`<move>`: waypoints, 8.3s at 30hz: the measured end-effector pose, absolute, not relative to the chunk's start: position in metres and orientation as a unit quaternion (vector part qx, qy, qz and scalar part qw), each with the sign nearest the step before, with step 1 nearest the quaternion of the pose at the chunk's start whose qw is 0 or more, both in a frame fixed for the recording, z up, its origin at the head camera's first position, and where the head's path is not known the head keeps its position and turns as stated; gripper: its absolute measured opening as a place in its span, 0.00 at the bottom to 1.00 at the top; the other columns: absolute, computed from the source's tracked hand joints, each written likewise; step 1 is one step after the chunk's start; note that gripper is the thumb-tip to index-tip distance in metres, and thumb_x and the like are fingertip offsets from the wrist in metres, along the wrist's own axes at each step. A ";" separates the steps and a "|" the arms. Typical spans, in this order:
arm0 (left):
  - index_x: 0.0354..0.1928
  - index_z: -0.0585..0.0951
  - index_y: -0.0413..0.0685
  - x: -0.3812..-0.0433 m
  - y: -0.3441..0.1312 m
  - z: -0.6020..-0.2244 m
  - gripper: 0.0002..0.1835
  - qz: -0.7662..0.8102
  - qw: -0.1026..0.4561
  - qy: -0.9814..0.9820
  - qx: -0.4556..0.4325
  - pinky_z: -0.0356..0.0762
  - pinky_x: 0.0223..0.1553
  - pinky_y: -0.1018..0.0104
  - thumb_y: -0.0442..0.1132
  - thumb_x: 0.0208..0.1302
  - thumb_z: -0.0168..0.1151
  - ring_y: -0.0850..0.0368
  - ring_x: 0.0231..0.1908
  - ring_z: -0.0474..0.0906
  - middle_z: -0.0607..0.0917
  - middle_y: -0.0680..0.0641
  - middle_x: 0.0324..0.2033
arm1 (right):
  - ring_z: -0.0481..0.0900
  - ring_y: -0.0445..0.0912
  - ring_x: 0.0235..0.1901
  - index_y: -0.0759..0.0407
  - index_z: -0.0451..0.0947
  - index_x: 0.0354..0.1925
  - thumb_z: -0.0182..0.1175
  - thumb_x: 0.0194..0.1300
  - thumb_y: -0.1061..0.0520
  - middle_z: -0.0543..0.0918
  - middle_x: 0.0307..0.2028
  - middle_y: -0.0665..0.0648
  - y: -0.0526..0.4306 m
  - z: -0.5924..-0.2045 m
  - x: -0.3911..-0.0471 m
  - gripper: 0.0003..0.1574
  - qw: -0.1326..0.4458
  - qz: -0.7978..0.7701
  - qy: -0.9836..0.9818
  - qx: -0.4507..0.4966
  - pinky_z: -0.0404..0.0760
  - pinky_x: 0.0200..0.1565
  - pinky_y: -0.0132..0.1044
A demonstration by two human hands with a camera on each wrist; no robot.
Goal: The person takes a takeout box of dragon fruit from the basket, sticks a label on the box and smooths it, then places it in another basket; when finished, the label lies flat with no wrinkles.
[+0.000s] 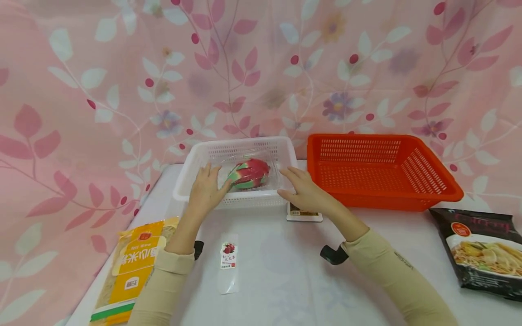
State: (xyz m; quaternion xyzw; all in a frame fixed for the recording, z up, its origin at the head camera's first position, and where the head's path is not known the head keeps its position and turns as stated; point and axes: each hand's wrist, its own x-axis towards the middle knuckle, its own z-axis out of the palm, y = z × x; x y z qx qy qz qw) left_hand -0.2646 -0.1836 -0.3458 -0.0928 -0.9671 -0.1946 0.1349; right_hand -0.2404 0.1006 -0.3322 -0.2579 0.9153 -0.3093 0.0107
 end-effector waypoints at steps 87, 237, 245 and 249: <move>0.66 0.61 0.39 -0.318 -0.202 -0.350 0.38 -0.299 0.010 -0.951 -0.075 0.49 0.61 0.41 0.56 0.61 0.56 0.35 0.66 0.42 0.43 0.31 0.68 | 0.47 0.61 0.66 0.66 0.54 0.67 0.53 0.63 0.43 0.43 0.69 0.67 0.031 -0.362 -0.339 0.43 0.022 -0.341 0.925 -0.164 0.54 0.62 0.54; 0.63 0.67 0.58 -0.119 -0.167 -0.376 0.31 -0.192 -0.023 -0.920 -0.341 0.74 0.48 0.57 0.46 0.56 0.62 0.54 0.57 0.67 0.61 0.48 0.66 | 0.58 0.58 0.58 0.52 0.76 0.52 0.53 0.62 0.38 0.66 0.60 0.60 0.191 -0.380 -0.071 0.27 -0.236 -0.139 0.911 -0.309 0.61 0.56 0.56; 0.58 0.72 0.48 -0.132 -0.187 -0.374 0.28 -0.174 -0.062 -0.943 -0.276 0.69 0.51 0.45 0.41 0.54 0.64 0.42 0.57 0.66 0.68 0.39 0.61 | 0.55 0.55 0.61 0.49 0.72 0.55 0.38 0.67 0.36 0.63 0.63 0.60 0.185 -0.378 -0.068 0.29 -0.235 -0.112 0.863 -0.434 0.36 0.64 0.31; 0.58 0.72 0.44 -0.141 -0.188 -0.378 0.29 -0.164 -0.090 -0.956 -0.226 0.66 0.51 0.40 0.42 0.52 0.66 0.37 0.57 0.65 0.67 0.35 0.60 | 0.56 0.55 0.60 0.49 0.70 0.56 0.40 0.67 0.37 0.63 0.63 0.61 0.184 -0.378 -0.069 0.28 -0.237 -0.127 0.857 -0.440 0.39 0.65 0.32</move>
